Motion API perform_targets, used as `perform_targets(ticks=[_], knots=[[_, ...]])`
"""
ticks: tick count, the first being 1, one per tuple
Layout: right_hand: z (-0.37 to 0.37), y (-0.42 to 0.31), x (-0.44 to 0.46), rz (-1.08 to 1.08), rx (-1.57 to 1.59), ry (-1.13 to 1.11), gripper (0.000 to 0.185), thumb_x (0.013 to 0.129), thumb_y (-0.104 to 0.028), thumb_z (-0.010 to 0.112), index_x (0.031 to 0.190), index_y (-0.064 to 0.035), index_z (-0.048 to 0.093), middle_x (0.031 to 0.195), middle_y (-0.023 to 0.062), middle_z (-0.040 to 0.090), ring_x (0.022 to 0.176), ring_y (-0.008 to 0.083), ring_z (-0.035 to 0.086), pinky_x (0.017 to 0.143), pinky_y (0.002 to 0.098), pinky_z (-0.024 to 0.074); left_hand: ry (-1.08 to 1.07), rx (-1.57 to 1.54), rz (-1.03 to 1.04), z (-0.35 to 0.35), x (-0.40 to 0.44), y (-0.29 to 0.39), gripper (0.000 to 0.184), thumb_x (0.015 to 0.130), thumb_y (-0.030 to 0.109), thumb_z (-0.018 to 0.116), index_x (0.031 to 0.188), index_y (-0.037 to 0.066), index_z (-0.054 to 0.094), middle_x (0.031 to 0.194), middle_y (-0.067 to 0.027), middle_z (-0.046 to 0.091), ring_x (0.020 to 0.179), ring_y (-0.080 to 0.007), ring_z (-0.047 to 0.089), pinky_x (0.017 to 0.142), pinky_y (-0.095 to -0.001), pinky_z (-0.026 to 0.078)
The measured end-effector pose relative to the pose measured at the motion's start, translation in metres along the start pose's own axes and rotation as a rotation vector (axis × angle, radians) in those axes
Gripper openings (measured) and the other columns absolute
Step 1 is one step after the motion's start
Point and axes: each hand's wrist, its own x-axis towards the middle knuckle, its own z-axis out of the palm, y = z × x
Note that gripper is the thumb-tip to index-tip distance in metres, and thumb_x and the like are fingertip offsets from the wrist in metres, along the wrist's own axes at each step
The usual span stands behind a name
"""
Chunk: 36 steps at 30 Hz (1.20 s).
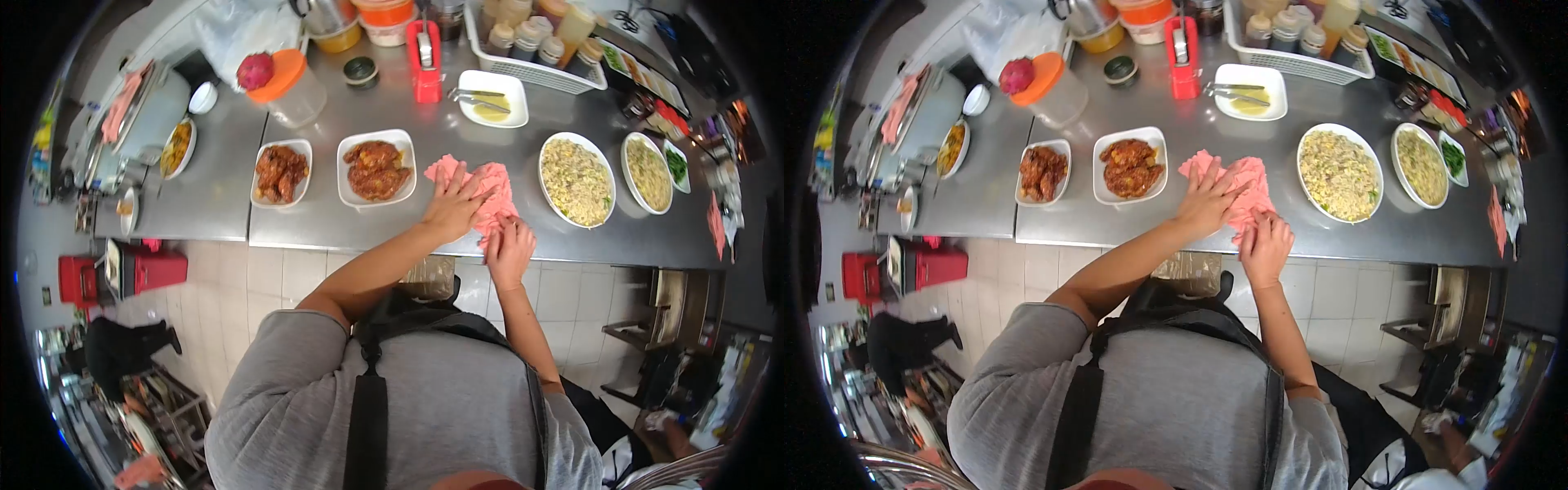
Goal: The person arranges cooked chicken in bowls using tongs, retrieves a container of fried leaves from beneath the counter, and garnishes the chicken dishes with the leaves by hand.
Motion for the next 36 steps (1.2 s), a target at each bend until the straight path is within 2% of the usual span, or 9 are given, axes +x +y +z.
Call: perform_targets(ticks=[6, 18, 20, 22, 24, 25, 27, 29, 36], knots=[[-0.003, 0.011, 0.022, -0.068, 0.021, -0.037, 0.008, 0.089, -0.016, 0.066, 0.092, -0.0091, 0.066, 0.098, 0.0126, 0.061, 0.093, 0.0342, 0.058, 0.078, 0.0454, 0.0433, 0.178, -0.197, 0.026, 0.021, -0.037, -0.003, 0.048, 0.087, 0.015, 0.060, 0.135, 0.012, 0.062, 0.150, -0.0097, 0.052, 0.142, -0.0341, 0.042, 0.122, -0.0581, 0.019], [0.006, 0.008, 0.036, 0.062, -0.208, -0.007, 0.013, 0.090, -0.017, 0.066, 0.089, -0.0050, 0.063, 0.093, 0.0145, 0.062, 0.088, 0.0370, 0.061, 0.077, 0.0491, 0.0473, 0.235, 0.001, -0.097, -0.018, -0.222, -0.045, 0.040, 0.097, 0.026, 0.056, 0.136, 0.015, 0.060, 0.159, -0.0067, 0.040, 0.149, -0.0292, 0.032, 0.123, -0.0546, 0.017], [0.006, 0.001, 0.038, 0.125, -0.209, -0.028, 0.013, 0.090, -0.016, 0.067, 0.093, -0.0036, 0.063, 0.094, 0.0145, 0.064, 0.088, 0.0356, 0.062, 0.078, 0.0482, 0.0484, 0.373, -0.070, -0.288, -0.043, -0.284, -0.055, 0.028, 0.096, 0.023, 0.058, 0.119, 0.013, 0.070, 0.148, -0.0075, 0.052, 0.142, -0.0285, 0.043, 0.120, -0.0534, 0.025], [-0.002, -0.008, 0.039, 0.199, -0.211, -0.043, 0.015, 0.090, -0.015, 0.067, 0.097, -0.0021, 0.063, 0.096, 0.0145, 0.065, 0.089, 0.0343, 0.064, 0.078, 0.0474, 0.0495, 0.421, -0.092, -0.507, -0.028, -0.363, -0.080, 0.013, 0.090, 0.017, 0.065, 0.086, 0.010, 0.074, 0.105, -0.0098, 0.070, 0.101, -0.0315, 0.063, 0.106, -0.0527, 0.040], [-0.009, -0.024, 0.028, 0.382, 0.273, -0.046, 0.030, 0.090, -0.015, 0.065, 0.118, -0.0025, 0.061, 0.117, 0.0189, 0.065, 0.105, 0.0353, 0.063, 0.090, 0.0442, 0.0491, 0.494, -0.140, -0.736, -0.018, -0.452, -0.094, 0.015, 0.091, 0.020, 0.067, 0.080, 0.011, 0.073, 0.079, -0.0086, 0.069, 0.081, -0.0307, 0.064, 0.096, -0.0486, 0.045], [-0.011, -0.036, 0.019, 0.366, 0.262, -0.059, 0.030, 0.090, -0.015, 0.065, 0.118, -0.0025, 0.061, 0.117, 0.0189, 0.065, 0.105, 0.0353, 0.063, 0.090, 0.0442, 0.0491, 0.513, -0.206, -0.891, -0.024, -0.492, -0.091, 0.019, 0.094, 0.022, 0.063, 0.082, 0.012, 0.073, 0.076, -0.0097, 0.069, 0.074, -0.0324, 0.065, 0.085, -0.0477, 0.050], [-0.008, -0.068, -0.016, -0.198, -0.113, 0.239, 0.045, 0.089, -0.011, 0.063, 0.132, -0.0024, 0.055, 0.131, 0.0216, 0.059, 0.123, 0.0379, 0.053, 0.105, 0.0478, 0.0393, 0.344, 0.075, -1.189, 0.005, -0.593, -0.090, 0.017, 0.098, 0.018, 0.056, 0.105, 0.016, 0.071, 0.086, -0.0121, 0.073, 0.074, -0.0372, 0.067, 0.064, -0.0489, 0.051], [-0.003, -0.113, -0.063, -0.316, -0.023, 0.028, 0.047, 0.085, -0.006, 0.063, 0.131, -0.0017, 0.055, 0.133, 0.0218, 0.055, 0.128, 0.0399, 0.047, 0.109, 0.0500, 0.0351, 0.322, -0.099, -1.508, -0.015, -0.652, -0.055, 0.035, 0.095, 0.006, 0.053, 0.124, 0.023, 0.061, 0.092, -0.0108, 0.071, 0.079, -0.0362, 0.066, 0.067, -0.0479, 0.051], [0.089, -0.207, -0.166, -0.736, 0.192, -0.749, 0.055, 0.076, 0.000, 0.067, 0.129, -0.0067, 0.057, 0.135, 0.0211, 0.053, 0.129, 0.0419, 0.046, 0.111, 0.0497, 0.0332, -0.036, -0.140, -1.918, 0.048, -0.809, 0.051, 0.015, 0.086, 0.008, 0.055, 0.089, 0.012, 0.069, 0.102, -0.0132, 0.064, 0.094, -0.0344, 0.065, 0.071, -0.0459, 0.051]])
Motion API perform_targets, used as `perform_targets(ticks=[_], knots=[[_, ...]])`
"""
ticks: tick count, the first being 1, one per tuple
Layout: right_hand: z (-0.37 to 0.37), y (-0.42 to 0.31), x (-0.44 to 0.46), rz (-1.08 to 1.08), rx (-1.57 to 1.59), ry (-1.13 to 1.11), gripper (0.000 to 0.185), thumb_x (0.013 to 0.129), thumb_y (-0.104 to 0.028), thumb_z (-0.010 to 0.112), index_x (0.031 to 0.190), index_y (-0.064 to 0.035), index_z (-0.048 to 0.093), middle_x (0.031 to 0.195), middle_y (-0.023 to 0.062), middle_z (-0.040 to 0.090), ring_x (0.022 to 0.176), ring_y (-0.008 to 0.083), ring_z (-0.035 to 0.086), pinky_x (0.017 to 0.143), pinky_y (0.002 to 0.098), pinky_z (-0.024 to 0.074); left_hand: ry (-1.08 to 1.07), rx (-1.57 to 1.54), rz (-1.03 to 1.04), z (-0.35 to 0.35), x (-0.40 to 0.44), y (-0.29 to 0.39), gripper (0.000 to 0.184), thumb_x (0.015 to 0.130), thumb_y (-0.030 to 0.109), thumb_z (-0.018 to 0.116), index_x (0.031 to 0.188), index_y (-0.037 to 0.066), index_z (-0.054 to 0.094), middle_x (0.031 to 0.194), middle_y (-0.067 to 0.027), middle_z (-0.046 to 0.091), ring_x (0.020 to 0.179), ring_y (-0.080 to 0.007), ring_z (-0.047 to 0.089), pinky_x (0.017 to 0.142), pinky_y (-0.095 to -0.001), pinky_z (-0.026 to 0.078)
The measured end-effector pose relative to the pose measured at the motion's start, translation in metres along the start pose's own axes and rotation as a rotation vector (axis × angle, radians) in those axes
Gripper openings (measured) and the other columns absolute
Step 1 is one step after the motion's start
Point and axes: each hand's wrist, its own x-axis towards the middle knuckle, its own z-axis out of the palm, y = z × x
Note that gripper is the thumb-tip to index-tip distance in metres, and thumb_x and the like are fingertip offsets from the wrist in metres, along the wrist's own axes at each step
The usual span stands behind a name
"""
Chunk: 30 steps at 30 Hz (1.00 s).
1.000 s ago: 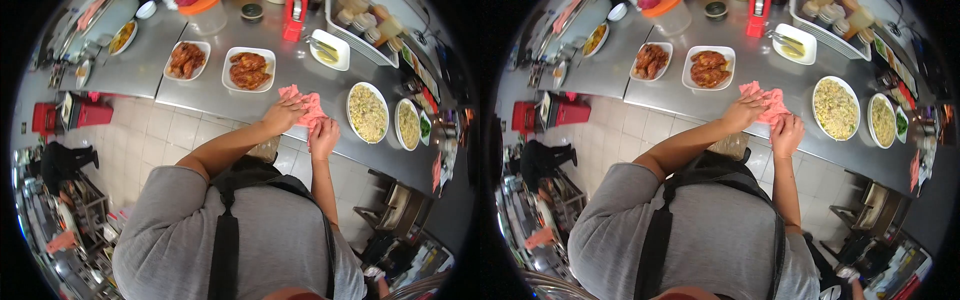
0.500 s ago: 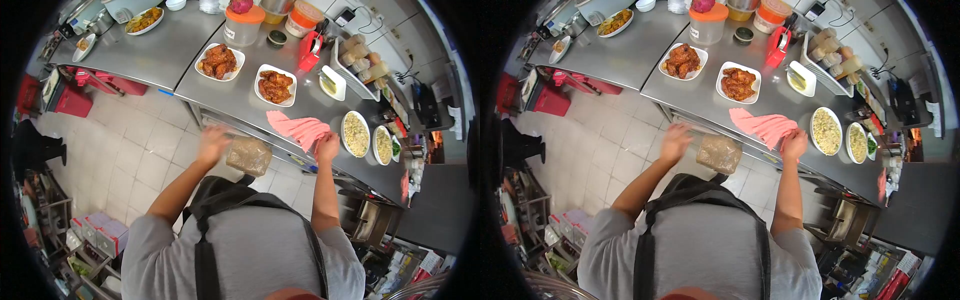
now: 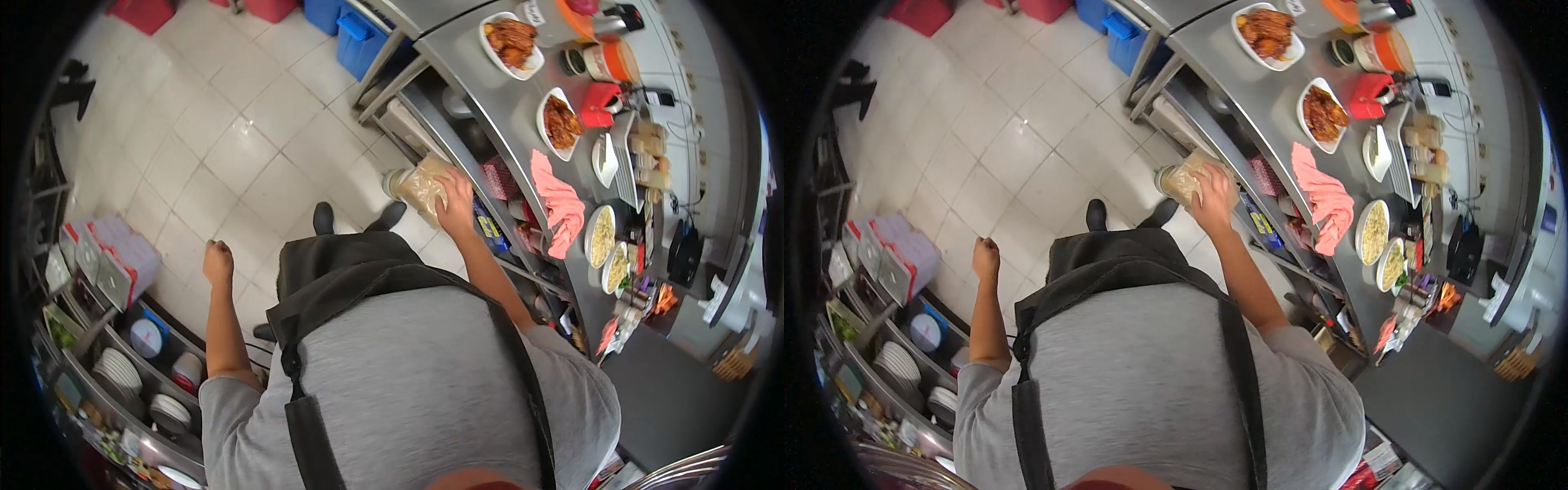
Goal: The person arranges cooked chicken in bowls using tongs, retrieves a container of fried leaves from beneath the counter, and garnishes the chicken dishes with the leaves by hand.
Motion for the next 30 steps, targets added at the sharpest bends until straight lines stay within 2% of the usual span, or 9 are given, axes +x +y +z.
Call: perform_targets(ticks=[4, 6, 8, 10, 13, 17, 21, 25, 30], knots=[[0.055, 0.049, 0.055, 0.119, 0.071, -0.071, 0.050, 0.078, -0.004, 0.072, 0.126, -0.0057, 0.058, 0.130, 0.0199, 0.057, 0.124, 0.0364, 0.051, 0.109, 0.0445, 0.0382, -0.231, -0.034, -0.156, 0.034, -0.050, -0.048, 0.034, 0.091, 0.038, 0.061, 0.104, 0.009, 0.070, 0.114, -0.0181, 0.065, 0.104, -0.0385, 0.064, 0.087, -0.0479, 0.052], [0.108, 0.121, 0.089, 0.218, 0.175, 0.256, 0.042, 0.086, -0.011, 0.073, 0.125, -0.0053, 0.059, 0.126, 0.0151, 0.059, 0.117, 0.0302, 0.057, 0.101, 0.0400, 0.0466, -0.247, -0.109, -0.178, 0.051, -0.081, -0.065, 0.042, 0.090, 0.044, 0.064, 0.110, 0.007, 0.071, 0.117, -0.0192, 0.066, 0.109, -0.0395, 0.063, 0.093, -0.0478, 0.050], [0.133, 0.207, 0.137, 0.805, 0.622, 0.072, 0.046, 0.094, -0.020, 0.067, 0.135, -0.0043, 0.052, 0.130, 0.0147, 0.057, 0.123, 0.0282, 0.054, 0.098, 0.0415, 0.0510, -0.281, -0.206, -0.168, 0.085, -0.104, -0.102, 0.043, 0.091, 0.043, 0.065, 0.112, 0.006, 0.071, 0.115, -0.0200, 0.068, 0.109, -0.0384, 0.064, 0.095, -0.0464, 0.050], [0.108, 0.168, 0.177, 1.230, 1.089, 0.541, 0.045, 0.104, -0.031, 0.055, 0.145, -0.0167, 0.044, 0.135, 0.0084, 0.052, 0.107, 0.0274, 0.061, 0.087, 0.0372, 0.0570, -0.321, -0.247, -0.159, 0.092, -0.124, -0.125, 0.042, 0.091, 0.040, 0.066, 0.113, 0.005, 0.071, 0.113, -0.0204, 0.069, 0.108, -0.0369, 0.066, 0.094, -0.0451, 0.051], [0.122, 0.205, 0.203, 1.279, 1.227, 0.756, 0.047, 0.106, -0.041, 0.045, 0.149, -0.0219, 0.038, 0.139, 0.0074, 0.048, 0.108, 0.0289, 0.061, 0.082, 0.0426, 0.0605, -0.444, -0.365, -0.203, 0.078, -0.149, -0.138, 0.035, 0.092, 0.031, 0.066, 0.113, 0.003, 0.071, 0.104, -0.0205, 0.072, 0.102, -0.0329, 0.069, 0.092, -0.0403, 0.052], [0.138, 0.239, 0.201, 1.225, 1.398, 0.708, 0.056, 0.101, -0.052, 0.049, 0.148, -0.0238, 0.038, 0.146, 0.0067, 0.044, 0.121, 0.0378, 0.056, 0.086, 0.0514, 0.0598, -0.369, -0.415, -0.317, 0.059, -0.152, -0.139, 0.028, 0.093, 0.020, 0.066, 0.113, 0.001, 0.070, 0.101, -0.0196, 0.073, 0.098, -0.0288, 0.071, 0.088, -0.0357, 0.053], [0.123, 0.192, 0.152, 1.136, 1.471, 0.400, 0.053, 0.101, -0.040, 0.055, 0.146, -0.0184, 0.039, 0.144, 0.0118, 0.045, 0.123, 0.0414, 0.055, 0.099, 0.0539, 0.0510, -0.399, -0.505, -0.257, 0.117, -0.136, -0.178, 0.024, 0.095, 0.016, 0.065, 0.114, 0.001, 0.070, 0.101, -0.0179, 0.074, 0.095, -0.0256, 0.070, 0.088, -0.0345, 0.052], [0.120, 0.184, 0.088, 1.239, 1.137, 0.098, 0.052, 0.101, -0.033, 0.059, 0.145, -0.0122, 0.040, 0.139, 0.0152, 0.050, 0.119, 0.0395, 0.059, 0.096, 0.0485, 0.0520, -0.432, -0.550, -0.231, 0.151, -0.103, -0.132, 0.023, 0.098, 0.014, 0.062, 0.115, 0.002, 0.070, 0.102, -0.0150, 0.074, 0.094, -0.0226, 0.069, 0.086, -0.0340, 0.052], [0.086, 0.208, 0.089, 1.057, 0.805, 0.227, 0.050, 0.101, -0.034, 0.061, 0.142, -0.0124, 0.042, 0.135, 0.0138, 0.052, 0.113, 0.0339, 0.061, 0.091, 0.0470, 0.0540, -0.468, -0.630, -0.145, 0.176, -0.070, -0.038, 0.026, 0.101, 0.018, 0.061, 0.119, 0.001, 0.068, 0.105, -0.0088, 0.072, 0.095, -0.0166, 0.065, 0.087, -0.0309, 0.051]])
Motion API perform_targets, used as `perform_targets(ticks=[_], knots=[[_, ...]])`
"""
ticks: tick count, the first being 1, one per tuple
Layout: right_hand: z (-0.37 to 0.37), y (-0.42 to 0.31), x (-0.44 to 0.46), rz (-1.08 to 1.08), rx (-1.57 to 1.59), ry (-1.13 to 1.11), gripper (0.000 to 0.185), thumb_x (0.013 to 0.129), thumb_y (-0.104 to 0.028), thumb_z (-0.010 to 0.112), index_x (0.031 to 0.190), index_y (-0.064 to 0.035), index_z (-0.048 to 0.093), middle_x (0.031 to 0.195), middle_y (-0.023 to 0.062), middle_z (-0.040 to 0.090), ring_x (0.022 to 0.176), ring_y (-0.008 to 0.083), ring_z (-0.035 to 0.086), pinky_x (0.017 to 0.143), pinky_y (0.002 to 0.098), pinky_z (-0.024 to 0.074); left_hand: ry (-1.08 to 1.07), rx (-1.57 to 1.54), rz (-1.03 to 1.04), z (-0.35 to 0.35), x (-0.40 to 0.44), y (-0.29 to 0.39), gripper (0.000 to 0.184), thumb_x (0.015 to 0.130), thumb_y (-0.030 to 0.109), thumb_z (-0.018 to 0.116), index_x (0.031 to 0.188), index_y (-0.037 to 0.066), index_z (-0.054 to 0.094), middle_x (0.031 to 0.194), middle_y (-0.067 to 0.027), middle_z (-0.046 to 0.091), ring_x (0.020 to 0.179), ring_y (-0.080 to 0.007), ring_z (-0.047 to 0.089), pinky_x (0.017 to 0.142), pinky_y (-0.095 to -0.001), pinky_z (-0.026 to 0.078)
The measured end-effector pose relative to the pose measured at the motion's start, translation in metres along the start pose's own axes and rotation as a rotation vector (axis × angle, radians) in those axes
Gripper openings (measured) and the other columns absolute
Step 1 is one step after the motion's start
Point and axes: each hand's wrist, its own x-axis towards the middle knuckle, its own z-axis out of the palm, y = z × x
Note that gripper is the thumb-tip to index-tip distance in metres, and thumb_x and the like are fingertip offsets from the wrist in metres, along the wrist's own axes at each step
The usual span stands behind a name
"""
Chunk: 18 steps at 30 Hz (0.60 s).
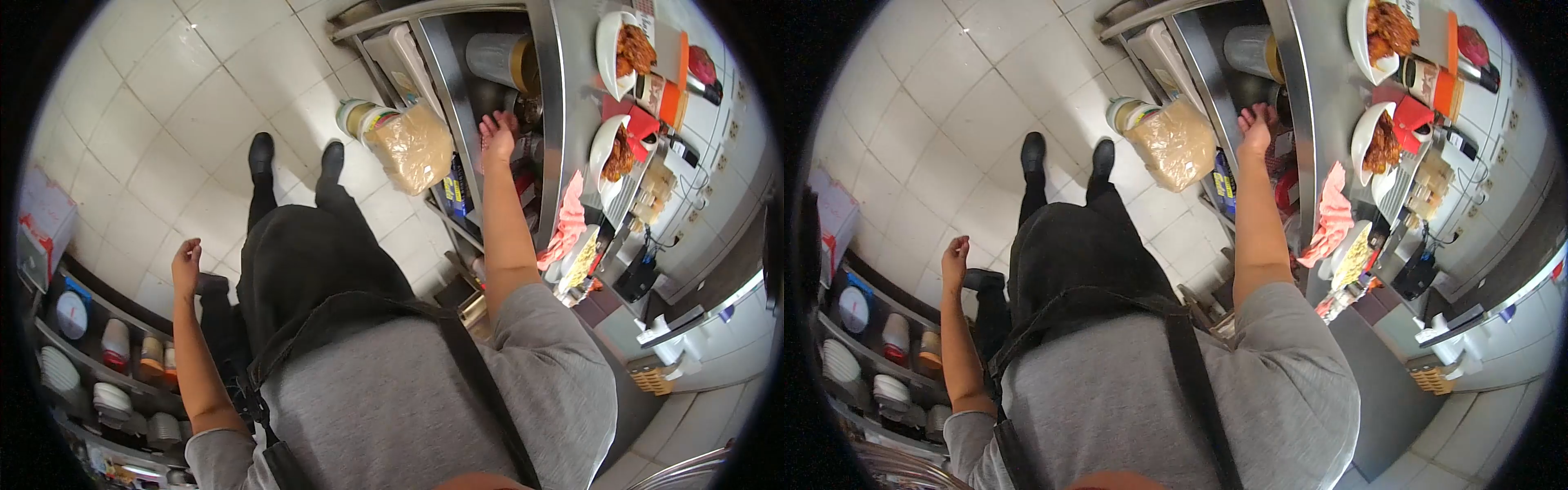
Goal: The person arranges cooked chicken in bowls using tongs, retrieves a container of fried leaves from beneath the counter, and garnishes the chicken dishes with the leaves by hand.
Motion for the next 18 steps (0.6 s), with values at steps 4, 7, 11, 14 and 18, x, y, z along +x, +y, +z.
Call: perform_targets(ticks=[4, 7, 11, 14, 18], knots=[[0.026, -0.060, 0.026, -0.037, 0.259, 0.191, 0.055, 0.094, -0.045, 0.065, 0.138, -0.0163, 0.047, 0.120, 0.0050, 0.061, 0.100, 0.0255, 0.063, 0.080, 0.0398, 0.0527, -0.053, -0.154, -0.006, 0.058, 0.025, 0.024, 0.025, 0.100, 0.014, 0.061, 0.121, 0.002, 0.067, 0.105, -0.0094, 0.071, 0.095, -0.0172, 0.065, 0.086, -0.0304, 0.050], [0.014, -0.069, 0.089, 0.048, 0.413, 0.144, 0.049, 0.091, -0.047, 0.067, 0.124, -0.0130, 0.057, 0.107, 0.0057, 0.062, 0.093, 0.0256, 0.062, 0.075, 0.0399, 0.0530, -0.072, -0.186, 0.039, 0.107, 0.038, 0.026, 0.022, 0.100, 0.011, 0.060, 0.118, 0.001, 0.067, 0.105, -0.0098, 0.071, 0.095, -0.0186, 0.065, 0.087, -0.0310, 0.050], [-0.012, -0.059, 0.113, 0.083, 0.475, -0.046, 0.033, 0.088, -0.041, 0.067, 0.102, -0.0112, 0.065, 0.092, 0.0048, 0.064, 0.079, 0.0220, 0.060, 0.065, 0.0375, 0.0503, -0.135, -0.212, 0.012, 0.155, 0.040, 0.014, 0.021, 0.099, 0.010, 0.060, 0.117, 0.001, 0.067, 0.105, -0.0099, 0.071, 0.093, -0.0177, 0.065, 0.086, -0.0311, 0.051], [-0.036, -0.044, 0.077, 0.082, 0.465, 0.007, 0.029, 0.088, -0.038, 0.066, 0.102, -0.0124, 0.065, 0.090, 0.0031, 0.064, 0.074, 0.0204, 0.059, 0.061, 0.0354, 0.0482, -0.185, -0.175, -0.049, 0.170, 0.034, 0.002, 0.020, 0.099, 0.009, 0.061, 0.116, 0.001, 0.067, 0.104, -0.0096, 0.071, 0.091, -0.0177, 0.066, 0.085, -0.0309, 0.052], [-0.050, -0.021, 0.038, 0.121, 0.471, 0.227, 0.024, 0.089, -0.034, 0.062, 0.100, -0.0122, 0.065, 0.086, 0.0034, 0.063, 0.073, 0.0205, 0.058, 0.060, 0.0349, 0.0464, -0.162, -0.122, -0.062, 0.171, 0.028, -0.014, 0.021, 0.098, 0.009, 0.061, 0.117, 0.002, 0.067, 0.105, -0.0101, 0.072, 0.091, -0.0196, 0.067, 0.084, -0.0321, 0.052]])
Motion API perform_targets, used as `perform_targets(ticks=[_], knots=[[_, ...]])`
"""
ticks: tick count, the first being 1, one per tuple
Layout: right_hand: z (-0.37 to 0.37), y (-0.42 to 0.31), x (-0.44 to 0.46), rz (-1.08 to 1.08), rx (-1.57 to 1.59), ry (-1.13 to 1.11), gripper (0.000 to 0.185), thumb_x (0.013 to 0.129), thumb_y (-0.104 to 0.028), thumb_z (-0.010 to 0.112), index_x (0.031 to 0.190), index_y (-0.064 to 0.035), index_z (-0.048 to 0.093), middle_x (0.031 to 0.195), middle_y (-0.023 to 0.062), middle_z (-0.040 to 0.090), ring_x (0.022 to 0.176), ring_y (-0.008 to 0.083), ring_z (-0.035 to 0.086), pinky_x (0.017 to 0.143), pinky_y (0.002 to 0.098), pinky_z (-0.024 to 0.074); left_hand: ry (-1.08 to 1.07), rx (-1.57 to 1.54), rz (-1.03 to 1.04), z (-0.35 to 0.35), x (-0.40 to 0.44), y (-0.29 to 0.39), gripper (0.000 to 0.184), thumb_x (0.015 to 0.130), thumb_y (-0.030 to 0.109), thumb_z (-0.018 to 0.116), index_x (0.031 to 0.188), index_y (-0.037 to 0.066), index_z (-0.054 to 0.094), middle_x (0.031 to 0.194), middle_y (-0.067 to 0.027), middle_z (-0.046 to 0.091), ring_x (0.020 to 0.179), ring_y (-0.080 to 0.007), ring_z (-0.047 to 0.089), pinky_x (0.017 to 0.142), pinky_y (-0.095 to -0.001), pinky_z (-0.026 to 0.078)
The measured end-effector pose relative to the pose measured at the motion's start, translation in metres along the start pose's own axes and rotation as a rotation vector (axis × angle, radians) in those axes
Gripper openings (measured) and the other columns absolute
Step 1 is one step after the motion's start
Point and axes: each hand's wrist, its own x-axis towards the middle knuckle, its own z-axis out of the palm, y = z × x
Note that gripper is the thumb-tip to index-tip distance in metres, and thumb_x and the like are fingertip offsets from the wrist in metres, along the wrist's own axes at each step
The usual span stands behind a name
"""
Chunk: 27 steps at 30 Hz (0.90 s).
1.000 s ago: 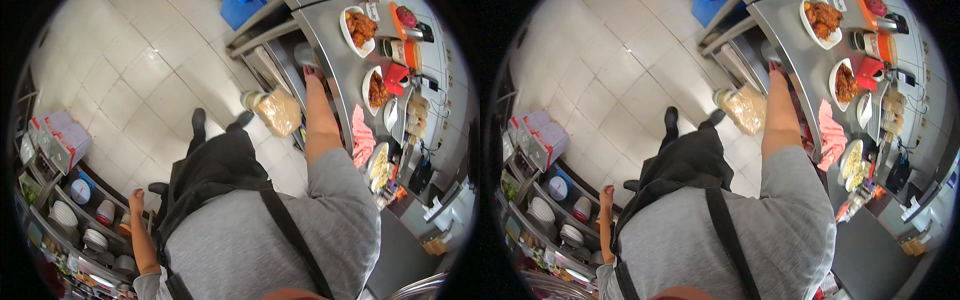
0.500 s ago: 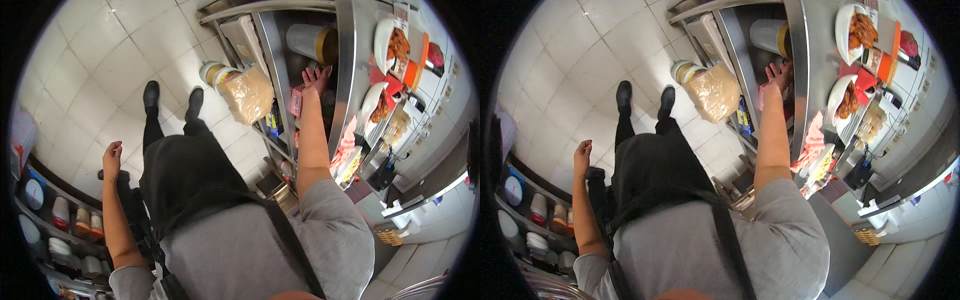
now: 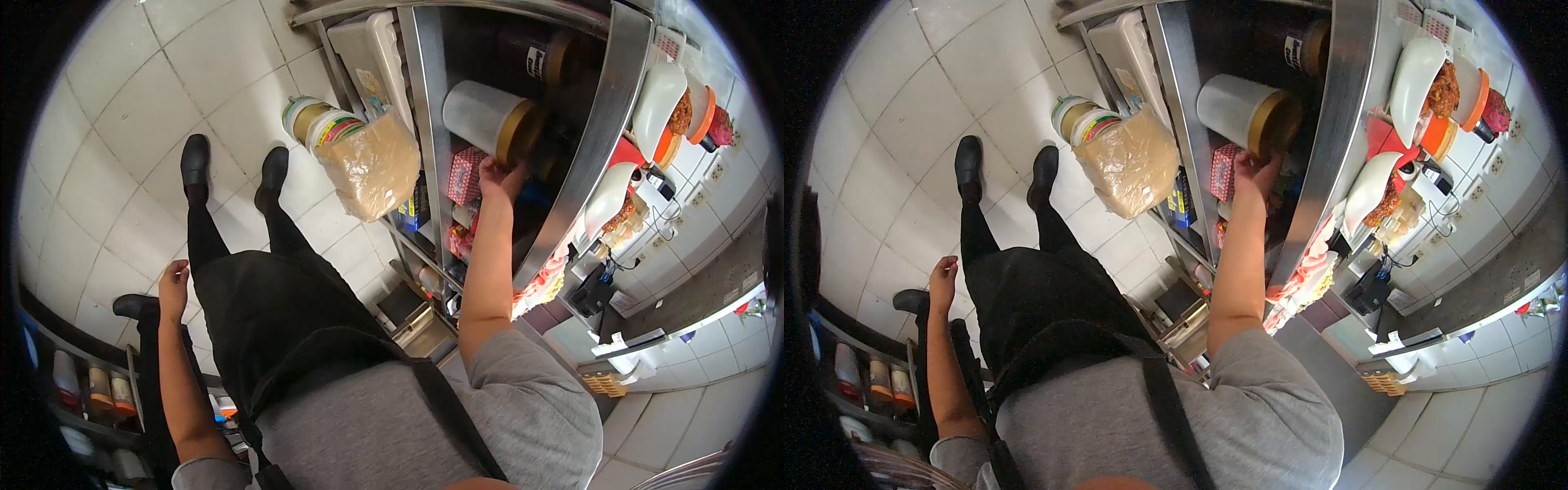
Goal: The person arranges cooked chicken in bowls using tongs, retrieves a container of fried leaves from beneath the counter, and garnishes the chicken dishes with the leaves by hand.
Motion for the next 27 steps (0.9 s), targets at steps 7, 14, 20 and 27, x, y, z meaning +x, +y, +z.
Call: perform_targets(ticks=[7, 14, 20, 27], knots=[[0.022, 0.002, -0.001, 0.113, 0.135, -0.120, 0.027, 0.091, -0.032, 0.065, 0.108, -0.0113, 0.064, 0.091, 0.0032, 0.061, 0.074, 0.0192, 0.056, 0.065, 0.0359, 0.0493, 0.042, 0.044, 0.001, -0.021, 0.025, -0.007, 0.022, 0.100, 0.010, 0.059, 0.118, 0.002, 0.067, 0.106, -0.0113, 0.072, 0.093, -0.0196, 0.066, 0.087, -0.0320, 0.051], [0.124, 0.000, 0.005, -0.043, 0.240, -0.421, 0.037, 0.096, -0.025, 0.065, 0.124, -0.0026, 0.058, 0.111, 0.0124, 0.065, 0.102, 0.0279, 0.062, 0.091, 0.0508, 0.0542, -0.010, -0.090, 0.057, -0.020, 0.055, -0.008, 0.023, 0.102, 0.010, 0.057, 0.121, -0.001, 0.065, 0.111, -0.0074, 0.070, 0.103, -0.0152, 0.063, 0.094, -0.0293, 0.048], [0.109, 0.059, -0.041, -0.076, 0.259, -0.371, 0.039, 0.101, -0.013, 0.058, 0.133, 0.0026, 0.041, 0.119, 0.0204, 0.051, 0.114, 0.0384, 0.056, 0.103, 0.0564, 0.0505, -0.098, -0.613, -0.094, -0.003, 0.037, 0.118, 0.036, 0.106, 0.024, 0.052, 0.133, 0.002, 0.059, 0.119, -0.0082, 0.067, 0.097, -0.0145, 0.064, 0.089, -0.0295, 0.052], [0.038, 0.098, -0.047, -0.483, -0.421, -0.504, 0.025, 0.099, -0.004, 0.060, 0.122, 0.0001, 0.055, 0.105, 0.0090, 0.065, 0.081, 0.0181, 0.066, 0.072, 0.0291, 0.0537, -0.686, -1.625, -0.110, 0.080, 0.016, 0.119, 0.064, 0.106, 0.055, 0.036, 0.146, 0.006, 0.045, 0.130, -0.0202, 0.063, 0.091, -0.0283, 0.069, 0.068, -0.0323, 0.062]])
